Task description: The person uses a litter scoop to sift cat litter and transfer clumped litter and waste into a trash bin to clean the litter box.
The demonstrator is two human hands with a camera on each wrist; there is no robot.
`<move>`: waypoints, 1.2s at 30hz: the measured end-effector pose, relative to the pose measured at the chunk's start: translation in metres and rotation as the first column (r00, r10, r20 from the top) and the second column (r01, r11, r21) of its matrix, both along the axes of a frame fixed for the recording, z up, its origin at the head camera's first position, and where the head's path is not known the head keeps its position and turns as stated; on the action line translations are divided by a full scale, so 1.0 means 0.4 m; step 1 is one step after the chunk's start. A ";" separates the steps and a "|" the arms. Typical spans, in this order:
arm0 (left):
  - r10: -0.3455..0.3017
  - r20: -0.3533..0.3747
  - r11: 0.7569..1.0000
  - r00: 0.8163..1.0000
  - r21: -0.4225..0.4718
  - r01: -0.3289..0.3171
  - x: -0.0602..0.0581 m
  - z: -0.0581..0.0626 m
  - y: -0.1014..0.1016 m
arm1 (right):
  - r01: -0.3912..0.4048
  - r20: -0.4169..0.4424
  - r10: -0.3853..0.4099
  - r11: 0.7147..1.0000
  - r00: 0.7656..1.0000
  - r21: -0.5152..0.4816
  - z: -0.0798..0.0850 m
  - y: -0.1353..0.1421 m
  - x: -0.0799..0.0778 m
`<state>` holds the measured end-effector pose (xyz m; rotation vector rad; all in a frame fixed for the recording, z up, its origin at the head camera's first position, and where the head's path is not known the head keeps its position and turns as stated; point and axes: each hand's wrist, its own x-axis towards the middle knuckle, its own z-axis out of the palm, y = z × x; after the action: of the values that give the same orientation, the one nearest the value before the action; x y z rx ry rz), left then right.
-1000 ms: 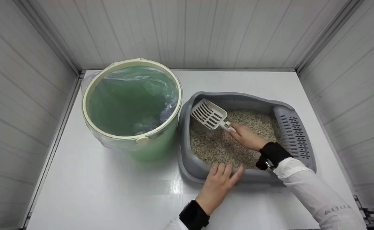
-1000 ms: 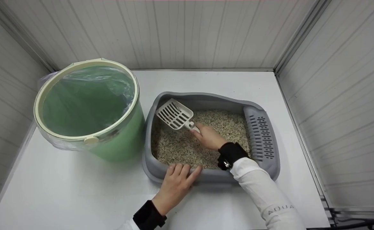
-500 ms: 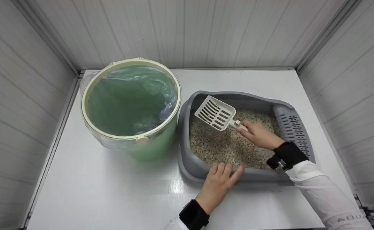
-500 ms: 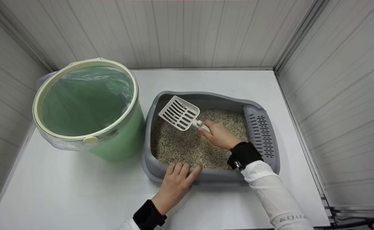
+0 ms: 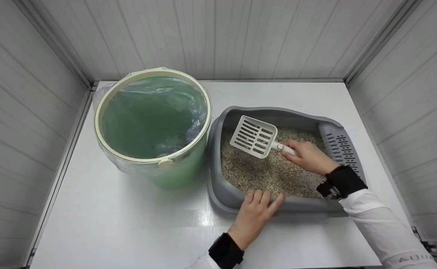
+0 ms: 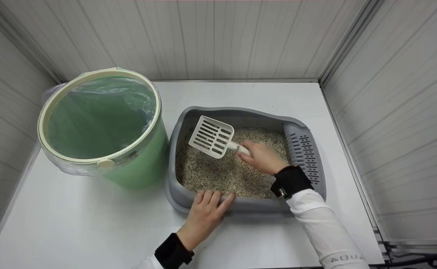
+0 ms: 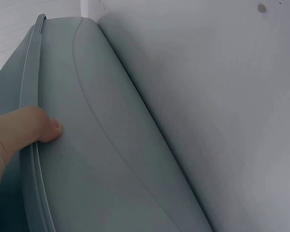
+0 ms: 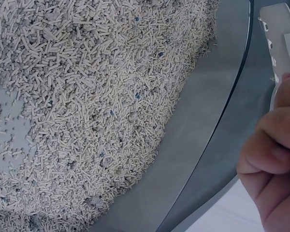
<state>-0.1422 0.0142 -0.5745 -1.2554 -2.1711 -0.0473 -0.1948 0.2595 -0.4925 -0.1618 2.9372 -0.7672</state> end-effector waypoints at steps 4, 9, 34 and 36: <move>-0.011 0.002 1.000 1.000 0.014 0.011 -0.002 -0.005 0.000 | 0.008 0.017 -0.007 0.999 1.000 -0.039 0.004 0.006 0.001; -0.021 0.010 0.999 1.000 0.028 0.021 -0.003 -0.006 0.001 | 0.004 0.031 -0.002 0.996 1.000 -0.091 0.028 0.017 0.003; 0.020 -0.017 1.000 1.000 0.003 -0.020 -0.005 -0.007 0.006 | -0.157 -0.053 0.152 0.983 0.987 -0.099 0.373 -0.093 -0.097; 0.022 -0.019 1.000 1.000 0.009 -0.022 -0.007 -0.009 0.007 | -0.175 -0.068 0.169 0.982 0.983 -0.077 0.393 -0.130 -0.123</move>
<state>-0.1450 0.0170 -0.5782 -1.2223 -2.1653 -0.0362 -0.2438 0.2073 -0.3353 -0.4478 2.8994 -0.8727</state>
